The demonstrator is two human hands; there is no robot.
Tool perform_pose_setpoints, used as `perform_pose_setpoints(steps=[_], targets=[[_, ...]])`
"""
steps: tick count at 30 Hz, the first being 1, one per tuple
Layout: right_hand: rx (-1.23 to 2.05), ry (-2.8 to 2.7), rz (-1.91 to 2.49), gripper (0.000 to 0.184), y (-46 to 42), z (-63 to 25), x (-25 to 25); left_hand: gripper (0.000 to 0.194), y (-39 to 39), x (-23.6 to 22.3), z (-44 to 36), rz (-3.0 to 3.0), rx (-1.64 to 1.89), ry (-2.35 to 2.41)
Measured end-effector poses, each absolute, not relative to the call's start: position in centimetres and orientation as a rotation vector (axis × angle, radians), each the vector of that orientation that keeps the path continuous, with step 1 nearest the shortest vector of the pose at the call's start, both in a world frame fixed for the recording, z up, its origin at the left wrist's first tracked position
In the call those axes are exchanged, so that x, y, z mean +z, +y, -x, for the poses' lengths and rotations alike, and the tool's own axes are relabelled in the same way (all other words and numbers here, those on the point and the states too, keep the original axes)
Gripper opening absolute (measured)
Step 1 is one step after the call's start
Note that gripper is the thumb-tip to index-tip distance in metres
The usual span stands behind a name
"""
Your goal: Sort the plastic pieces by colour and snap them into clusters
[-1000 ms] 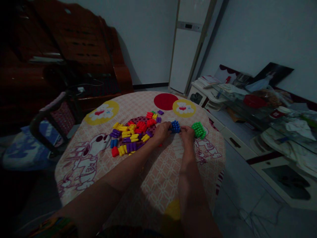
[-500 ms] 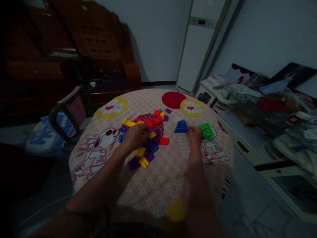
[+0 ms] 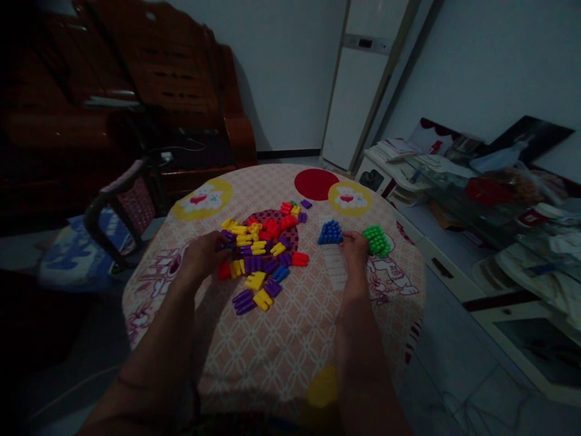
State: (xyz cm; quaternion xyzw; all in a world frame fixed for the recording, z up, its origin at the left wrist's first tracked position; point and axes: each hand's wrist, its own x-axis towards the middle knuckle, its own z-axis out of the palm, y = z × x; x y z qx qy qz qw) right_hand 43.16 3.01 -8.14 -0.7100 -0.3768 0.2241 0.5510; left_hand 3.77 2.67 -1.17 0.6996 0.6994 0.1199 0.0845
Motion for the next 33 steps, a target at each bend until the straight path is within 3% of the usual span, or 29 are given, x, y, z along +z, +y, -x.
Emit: perform_pose_setpoints(steps=[6, 10, 16, 21, 33], targets=[[0.534, -0.897, 1.688, 0.034, 3.3, -43.4, -8.3, 0.024, 4.2, 1.3, -9.6, -2.143, 0.756, 1.688], [0.553, -0.882, 1.671, 0.033, 3.3, -43.3, -8.2, 0.026, 6.5, 1.5, -16.4, -2.246, 0.697, 1.391], [0.546, -0.889, 1.688, 0.032, 3.1, -43.1, -8.0, 0.023, 9.7, -0.4, -23.8, -2.356, 0.519, 1.402], [0.528, -0.911, 1.701, 0.032, 3.4, -43.5, -8.5, 0.026, 10.5, -1.3, -25.8, -2.41, 0.381, 1.388], [0.551, -0.898, 1.686, 0.03, 3.2, -43.1, -7.8, 0.034, 10.2, -0.9, -24.9, -2.345, 0.424, 1.401]])
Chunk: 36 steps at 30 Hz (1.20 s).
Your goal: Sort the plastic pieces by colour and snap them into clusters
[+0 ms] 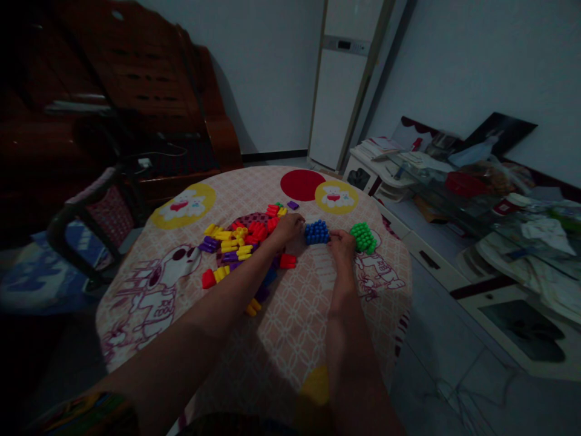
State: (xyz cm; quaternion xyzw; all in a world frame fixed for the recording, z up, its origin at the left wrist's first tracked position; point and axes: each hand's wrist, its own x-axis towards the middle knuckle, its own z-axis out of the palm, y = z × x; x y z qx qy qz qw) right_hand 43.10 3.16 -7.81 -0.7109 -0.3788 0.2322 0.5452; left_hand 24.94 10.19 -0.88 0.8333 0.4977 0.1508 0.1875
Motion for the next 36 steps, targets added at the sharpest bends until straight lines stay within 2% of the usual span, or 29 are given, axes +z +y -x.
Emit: perform_pose_setpoints(steps=[7, 11, 15, 19, 25, 36], targets=[[0.535, -0.909, 1.677, 0.034, 3.0, -43.0, -8.0, 0.027, 8.8, 1.3, -17.9, -2.361, 0.533, 1.293], [0.553, -0.887, 1.682, 0.033, 3.1, -42.9, -8.0, 0.021, 6.6, 2.0, -16.1, -2.413, 0.391, 1.25], [0.553, -0.86, 1.661, 0.034, 3.1, -42.8, -7.9, 0.013, 3.1, 1.2, -16.0, -2.509, 0.097, 1.318], [0.549, -0.88, 1.656, 0.036, 2.9, -42.7, -7.9, 0.028, -0.3, -0.4, -15.2, -2.594, -0.05, 1.274], [0.54, -0.901, 1.66, 0.035, 3.0, -42.9, -8.2, 0.029, -2.1, -2.0, -14.8, -2.616, -0.003, 1.268], [0.586, -0.84, 1.668, 0.03, 3.1, -42.7, -7.5, 0.031, 2.7, 0.4, -21.3, -2.652, 0.444, 1.061]])
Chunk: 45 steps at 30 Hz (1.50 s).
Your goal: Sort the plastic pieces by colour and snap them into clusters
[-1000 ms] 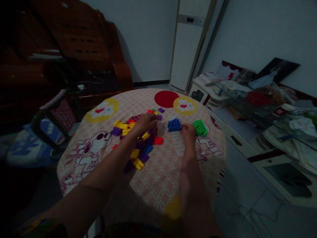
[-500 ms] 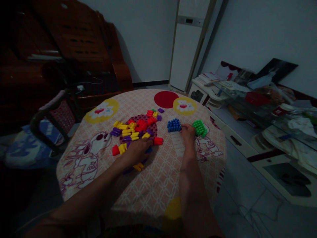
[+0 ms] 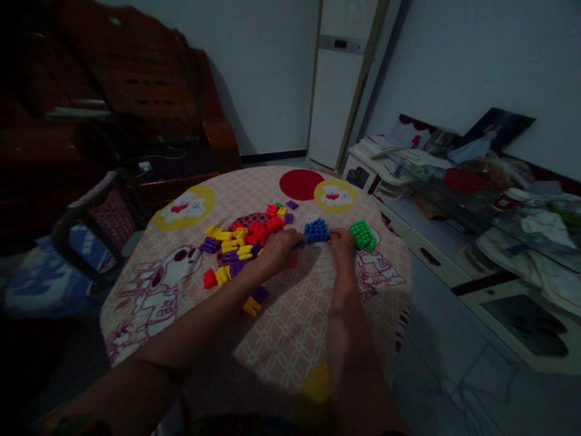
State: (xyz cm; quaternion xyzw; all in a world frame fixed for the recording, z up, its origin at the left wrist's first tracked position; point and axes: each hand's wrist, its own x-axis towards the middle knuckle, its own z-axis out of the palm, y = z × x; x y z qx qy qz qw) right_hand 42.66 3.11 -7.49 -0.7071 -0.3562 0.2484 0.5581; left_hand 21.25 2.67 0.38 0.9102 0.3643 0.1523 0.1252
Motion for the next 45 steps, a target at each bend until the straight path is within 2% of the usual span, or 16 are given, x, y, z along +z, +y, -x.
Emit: perform_pose_setpoints(steps=[7, 20, 27, 34, 40, 45], targets=[[0.536, -0.899, 1.689, 0.029, 3.4, -43.2, -7.9, 0.032, 4.8, -0.1, -26.5, -2.789, 0.285, 0.94], [0.462, -0.969, 1.662, 0.034, 3.8, -44.0, -8.8, 0.03, 6.4, 0.2, -28.6, -2.873, 0.199, 0.835], [0.451, -0.975, 1.67, 0.03, 3.4, -43.5, -8.0, 0.018, 4.9, 0.4, -26.1, -2.695, 0.557, 0.848], [0.589, -0.828, 1.671, 0.033, 3.1, -42.6, -7.3, 0.016, 6.7, -0.3, -18.9, -2.505, 0.649, 1.246], [0.559, -0.854, 1.673, 0.033, 2.9, -42.5, -7.4, 0.031, 12.7, -1.0, -16.1, -2.341, 0.67, 1.643], [0.569, -0.86, 1.697, 0.034, 2.9, -42.6, -7.5, 0.051, 16.8, -1.0, -18.8, -2.313, 0.52, 1.621]])
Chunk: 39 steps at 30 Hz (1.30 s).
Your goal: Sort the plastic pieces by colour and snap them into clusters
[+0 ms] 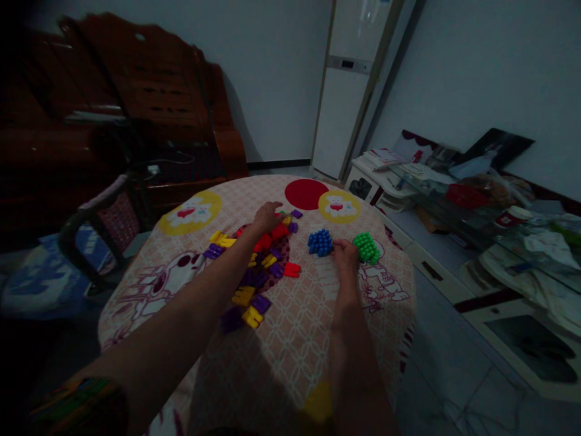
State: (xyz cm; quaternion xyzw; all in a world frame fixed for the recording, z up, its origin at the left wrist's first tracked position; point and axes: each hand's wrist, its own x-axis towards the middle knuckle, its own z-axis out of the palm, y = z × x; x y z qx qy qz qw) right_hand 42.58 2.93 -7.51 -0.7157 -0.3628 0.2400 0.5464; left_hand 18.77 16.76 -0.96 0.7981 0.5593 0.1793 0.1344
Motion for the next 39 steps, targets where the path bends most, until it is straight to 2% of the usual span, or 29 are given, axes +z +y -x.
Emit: perform_pose_setpoints(steps=[8, 14, 18, 23, 27, 30, 35, 39], targets=[[0.553, -0.891, 1.692, 0.034, 3.1, -42.8, -7.8, 0.065, 18.4, -1.6, -23.4, -2.368, 0.176, 1.557], [0.531, -0.941, 1.701, 0.038, 3.0, -43.0, -8.2, 0.04, 16.0, -1.7, -22.0, -2.574, 0.098, 1.416], [0.508, -0.945, 1.677, 0.037, 3.0, -42.9, -8.3, 0.041, 13.5, -2.4, -18.9, -2.662, 0.06, 1.326], [0.499, -0.918, 1.713, 0.038, 2.9, -43.0, -8.0, 0.038, 10.7, -2.1, -14.7, -2.609, 0.176, 1.263], [0.139, -1.004, 1.759, 0.034, 2.2, -42.0, -6.1, 0.024, 9.0, -0.4, -11.2, -2.48, 0.307, 1.266], [-0.009, -1.206, 1.69, 0.031, 1.3, -39.3, -4.6, 0.022, 8.0, 0.5, -8.7, -2.388, 0.444, 1.366], [0.179, -1.639, 1.69, 0.027, -0.7, -33.9, -4.6, 0.026, 6.9, 0.6, -5.6, -2.291, 0.473, 1.512], [0.384, -1.781, 1.646, 0.026, -2.1, -31.3, -5.3, 0.032, 6.5, 0.6, -4.5, -2.205, 0.511, 1.56]])
